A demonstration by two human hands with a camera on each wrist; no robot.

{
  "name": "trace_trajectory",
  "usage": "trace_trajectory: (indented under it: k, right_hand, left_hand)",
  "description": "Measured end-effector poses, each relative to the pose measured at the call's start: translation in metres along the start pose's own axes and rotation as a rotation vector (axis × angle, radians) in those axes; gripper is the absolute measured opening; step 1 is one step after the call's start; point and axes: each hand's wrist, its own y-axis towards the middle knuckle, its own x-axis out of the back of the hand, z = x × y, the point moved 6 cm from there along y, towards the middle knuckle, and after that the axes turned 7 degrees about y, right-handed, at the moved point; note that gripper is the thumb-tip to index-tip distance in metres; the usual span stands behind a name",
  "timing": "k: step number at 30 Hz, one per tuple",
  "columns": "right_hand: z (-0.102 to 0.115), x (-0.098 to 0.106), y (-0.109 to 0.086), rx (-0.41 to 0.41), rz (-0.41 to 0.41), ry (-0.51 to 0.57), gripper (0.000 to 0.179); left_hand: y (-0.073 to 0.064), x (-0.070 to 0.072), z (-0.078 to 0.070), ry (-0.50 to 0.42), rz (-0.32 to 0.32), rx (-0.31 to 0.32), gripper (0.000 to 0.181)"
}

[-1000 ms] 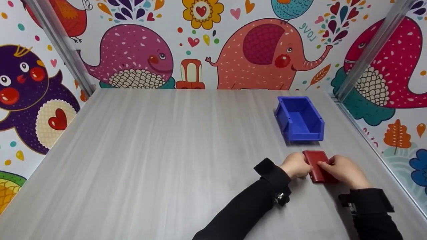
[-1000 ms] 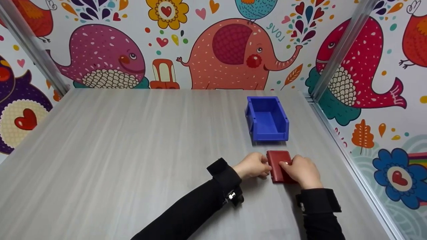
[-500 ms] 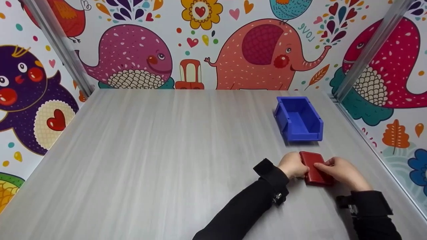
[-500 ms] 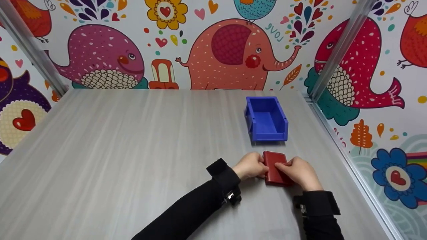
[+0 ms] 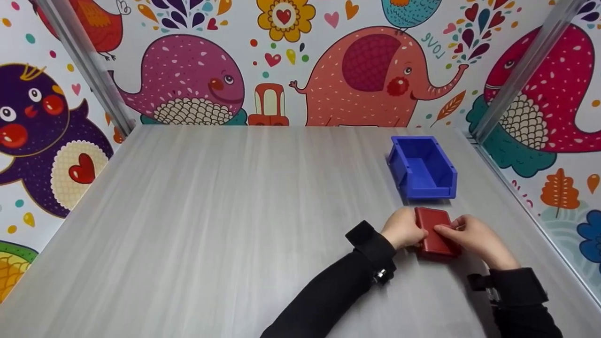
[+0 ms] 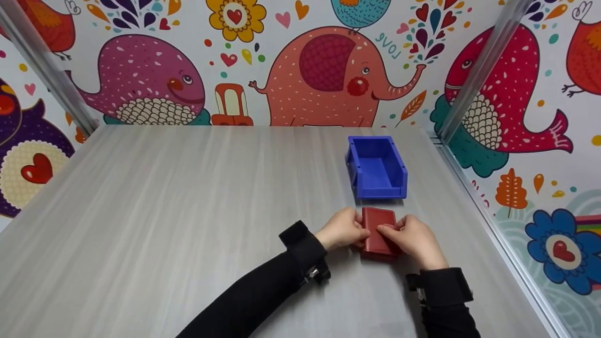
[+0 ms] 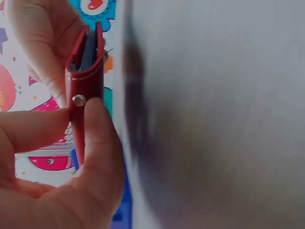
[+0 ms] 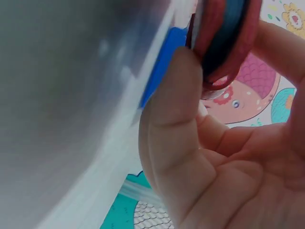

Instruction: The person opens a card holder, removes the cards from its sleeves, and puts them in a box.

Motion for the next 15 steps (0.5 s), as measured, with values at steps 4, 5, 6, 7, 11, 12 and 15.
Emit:
trace_trajectory:
  k: [4, 5, 6, 7, 11, 12, 15]
  right_hand:
    - [0.014, -0.004, -0.001, 0.028, -0.011, 0.029, 0.044]
    - [0.018, -0.006, -0.001, 0.030, -0.007, 0.037, 0.045]
    - [0.022, -0.008, -0.001, 0.034, -0.004, 0.046, 0.044]
    - [0.026, -0.010, 0.000, 0.041, 0.000, 0.053, 0.044]
    - [0.043, -0.021, 0.005, 0.076, 0.000, 0.078, 0.043]
    - [0.047, -0.024, 0.006, 0.090, -0.003, 0.085, 0.042]
    - [0.060, -0.034, 0.011, 0.128, -0.011, 0.105, 0.039]
  left_hand:
    - [-0.002, 0.014, 0.003, 0.004, -0.005, -0.081, 0.008]
    - [-0.002, 0.018, 0.005, 0.005, -0.004, -0.095, 0.007]
    - [-0.003, 0.022, 0.007, 0.004, -0.002, -0.107, 0.007]
    - [-0.004, 0.026, 0.010, -0.005, 0.001, -0.112, 0.006]
    - [-0.008, 0.041, 0.025, -0.073, 0.002, -0.115, 0.007]
    - [-0.009, 0.044, 0.030, -0.101, 0.002, -0.114, 0.007]
    - [-0.012, 0.054, 0.045, -0.179, -0.007, -0.103, 0.008]
